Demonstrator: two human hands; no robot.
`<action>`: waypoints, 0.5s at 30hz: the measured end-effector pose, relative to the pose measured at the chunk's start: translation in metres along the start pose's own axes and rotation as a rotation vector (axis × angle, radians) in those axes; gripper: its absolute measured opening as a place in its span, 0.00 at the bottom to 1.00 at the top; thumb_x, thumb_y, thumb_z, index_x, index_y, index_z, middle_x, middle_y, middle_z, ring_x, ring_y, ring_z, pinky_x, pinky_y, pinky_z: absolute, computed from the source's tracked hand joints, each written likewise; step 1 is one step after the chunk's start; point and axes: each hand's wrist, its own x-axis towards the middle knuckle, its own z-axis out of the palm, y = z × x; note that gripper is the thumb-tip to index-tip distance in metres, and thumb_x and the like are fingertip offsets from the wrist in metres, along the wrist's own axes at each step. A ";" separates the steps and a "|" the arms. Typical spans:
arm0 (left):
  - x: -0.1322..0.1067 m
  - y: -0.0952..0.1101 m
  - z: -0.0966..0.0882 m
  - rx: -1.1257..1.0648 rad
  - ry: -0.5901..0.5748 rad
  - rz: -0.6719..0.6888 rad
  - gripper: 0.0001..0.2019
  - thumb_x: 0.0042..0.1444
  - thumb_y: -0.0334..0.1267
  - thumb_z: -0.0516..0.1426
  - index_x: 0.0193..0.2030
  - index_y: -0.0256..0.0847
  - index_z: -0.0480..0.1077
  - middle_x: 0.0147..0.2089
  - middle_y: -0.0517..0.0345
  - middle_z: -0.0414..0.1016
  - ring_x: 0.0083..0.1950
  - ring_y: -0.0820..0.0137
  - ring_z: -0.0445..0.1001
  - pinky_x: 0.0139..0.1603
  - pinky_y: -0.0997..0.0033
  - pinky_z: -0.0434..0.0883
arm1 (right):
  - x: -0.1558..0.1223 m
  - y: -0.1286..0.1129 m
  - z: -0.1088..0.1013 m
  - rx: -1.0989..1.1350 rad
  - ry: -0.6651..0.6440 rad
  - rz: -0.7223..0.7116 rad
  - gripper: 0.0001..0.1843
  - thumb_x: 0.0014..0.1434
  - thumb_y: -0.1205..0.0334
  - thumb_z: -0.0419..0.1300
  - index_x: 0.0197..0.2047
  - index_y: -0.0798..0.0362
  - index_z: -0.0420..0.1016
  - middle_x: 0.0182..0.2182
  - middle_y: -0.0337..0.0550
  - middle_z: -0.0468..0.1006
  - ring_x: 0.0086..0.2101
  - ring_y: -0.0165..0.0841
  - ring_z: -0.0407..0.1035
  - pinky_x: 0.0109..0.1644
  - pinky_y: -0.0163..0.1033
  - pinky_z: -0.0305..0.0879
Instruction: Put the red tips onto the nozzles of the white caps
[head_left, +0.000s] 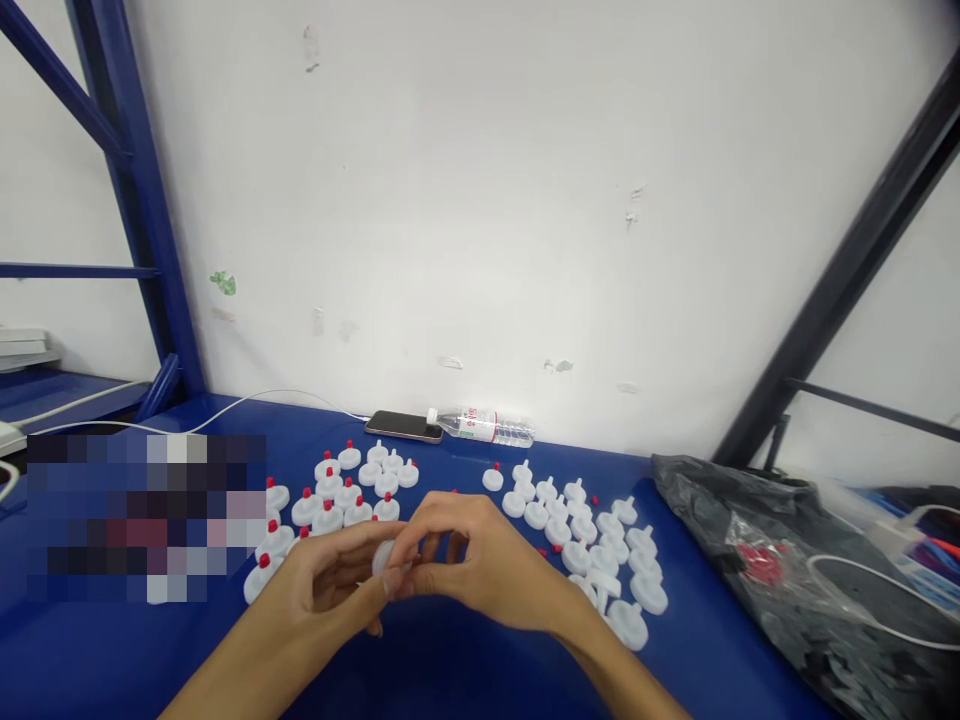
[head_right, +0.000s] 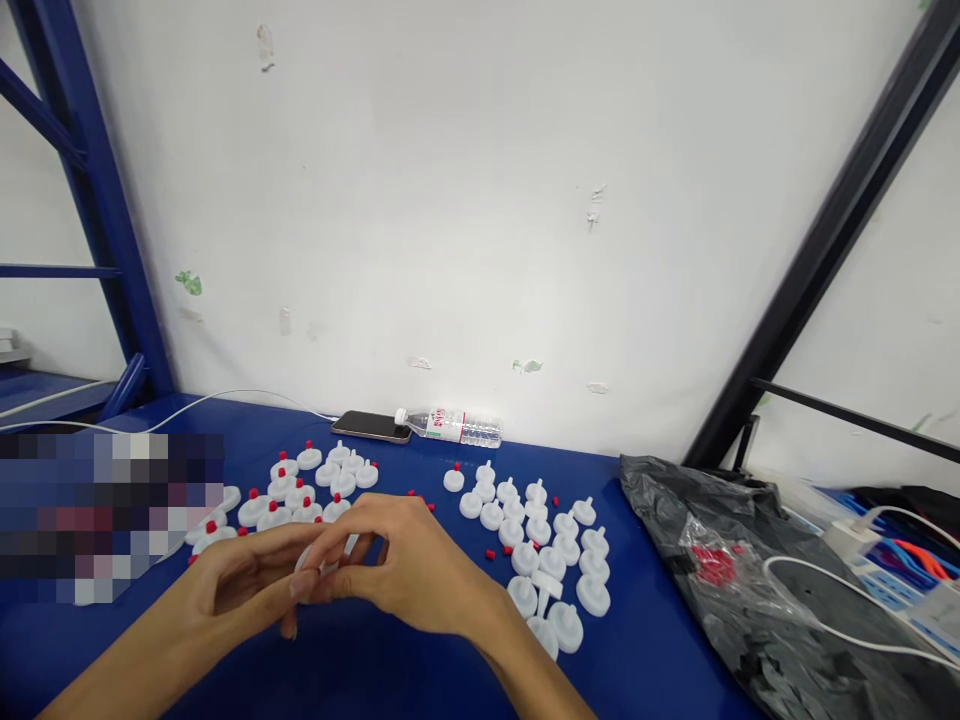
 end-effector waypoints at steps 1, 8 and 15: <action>-0.001 0.000 0.000 0.002 -0.008 -0.005 0.26 0.58 0.59 0.65 0.56 0.44 0.80 0.47 0.51 0.84 0.42 0.59 0.80 0.33 0.73 0.74 | 0.000 0.000 0.001 0.003 -0.006 -0.004 0.04 0.58 0.61 0.72 0.39 0.46 0.86 0.37 0.36 0.77 0.33 0.28 0.72 0.39 0.34 0.68; -0.001 0.000 0.001 0.025 -0.021 -0.026 0.21 0.60 0.55 0.65 0.53 0.43 0.80 0.46 0.52 0.84 0.43 0.60 0.80 0.34 0.73 0.73 | -0.002 -0.004 0.004 -0.045 0.008 -0.046 0.06 0.59 0.66 0.71 0.40 0.46 0.86 0.35 0.36 0.77 0.31 0.27 0.70 0.37 0.32 0.67; 0.001 -0.005 0.002 0.146 0.008 0.036 0.12 0.52 0.41 0.65 0.42 0.42 0.79 0.38 0.56 0.83 0.39 0.62 0.80 0.40 0.69 0.76 | -0.003 -0.002 0.006 -0.115 -0.046 -0.085 0.11 0.55 0.74 0.70 0.38 0.49 0.86 0.30 0.34 0.75 0.30 0.26 0.71 0.37 0.30 0.67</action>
